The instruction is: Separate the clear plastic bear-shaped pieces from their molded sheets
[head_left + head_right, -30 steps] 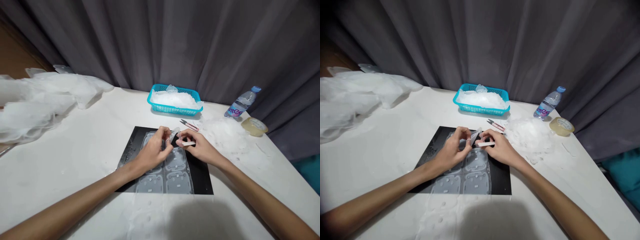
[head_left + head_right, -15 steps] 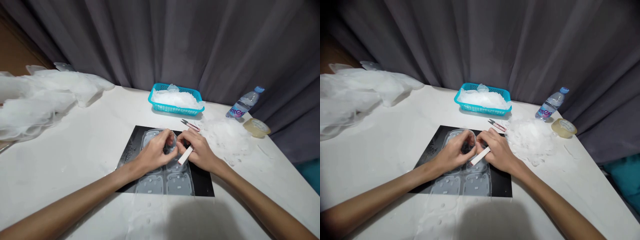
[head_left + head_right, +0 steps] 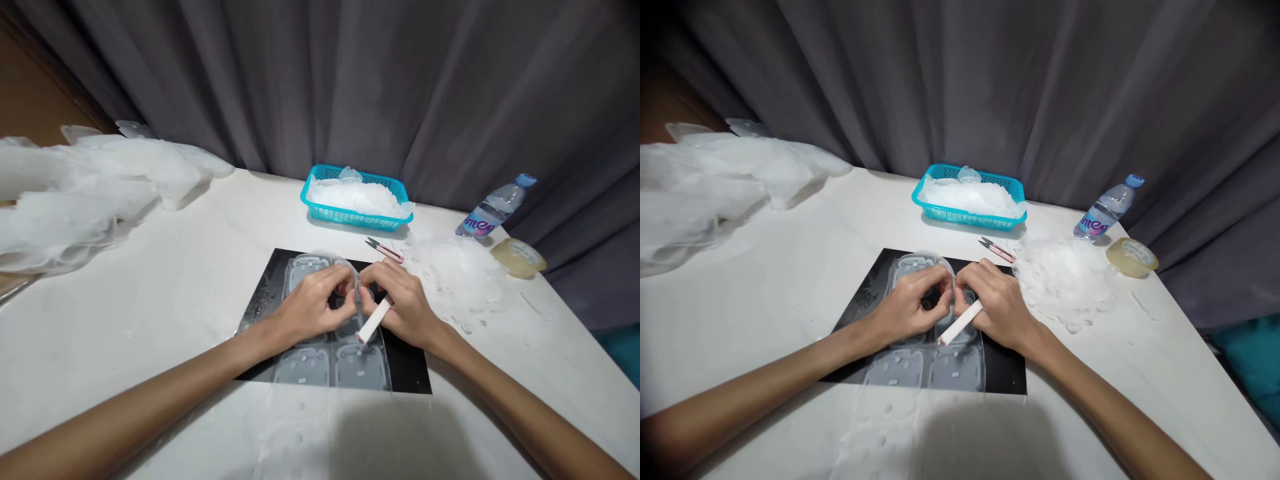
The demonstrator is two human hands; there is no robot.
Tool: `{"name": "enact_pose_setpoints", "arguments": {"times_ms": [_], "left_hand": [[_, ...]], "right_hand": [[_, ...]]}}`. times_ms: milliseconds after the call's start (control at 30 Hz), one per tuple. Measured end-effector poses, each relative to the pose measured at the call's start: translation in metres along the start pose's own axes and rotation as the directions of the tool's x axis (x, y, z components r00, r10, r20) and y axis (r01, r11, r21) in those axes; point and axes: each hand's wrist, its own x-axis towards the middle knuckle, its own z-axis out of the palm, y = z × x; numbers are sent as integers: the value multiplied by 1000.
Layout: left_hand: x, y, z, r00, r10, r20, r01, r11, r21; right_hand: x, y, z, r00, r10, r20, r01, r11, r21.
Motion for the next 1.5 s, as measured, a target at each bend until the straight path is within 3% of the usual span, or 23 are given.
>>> {"name": "enact_pose_setpoints", "arguments": {"times_ms": [133, 300, 533, 667, 767, 833, 967, 1067, 1167, 1267, 1367, 1500], "left_hand": [[0, 2, -1, 1000, 17, -15, -18, 1000, -10], [0, 1, -3, 996, 47, 73, -48, 999, 16], [2, 0, -3, 994, 67, 91, -69, 997, 22], [0, -1, -4, 998, 67, -13, -67, 998, -5], [-1, -2, -5, 989, 122, -86, -124, 992, -12], [0, -1, -5, 981, 178, -76, -178, 984, 4], [4, 1, -8, 966, 254, 50, -258, 963, 74], [5, 2, -9, 958, 272, 91, -281, 954, 106], [5, 3, -8, 953, 284, 101, -295, 948, 120], [4, 4, -6, 943, 318, 96, -330, 927, 176], [3, 4, -3, 930, 354, 96, -367, 901, 230], [3, 4, -3, 931, 351, 99, -364, 907, 210]], "right_hand": [[2, -5, -5, 999, 38, 24, -40, 995, 89], [1, 0, -8, 994, 95, 47, -100, 988, 119], [-7, 19, 3, 994, 106, -11, -106, 984, -145], [-13, 39, 8, 970, 229, -79, -242, 922, -301], [-15, 48, 10, 941, 326, -94, -339, 884, -322], [-15, 48, 11, 920, 381, -90, -391, 879, -275], [-10, 43, 6, 902, 427, -59, -431, 899, -74], [-6, 37, -1, 928, 361, 95, -373, 905, 203], [-3, 29, -6, 925, 247, 288, -354, 833, 424], [-1, 19, -7, 902, 269, 339, -408, 788, 461], [1, 13, -4, 890, 366, 273, -453, 779, 433], [3, 17, -3, 903, 367, 226, -430, 801, 417]]}}
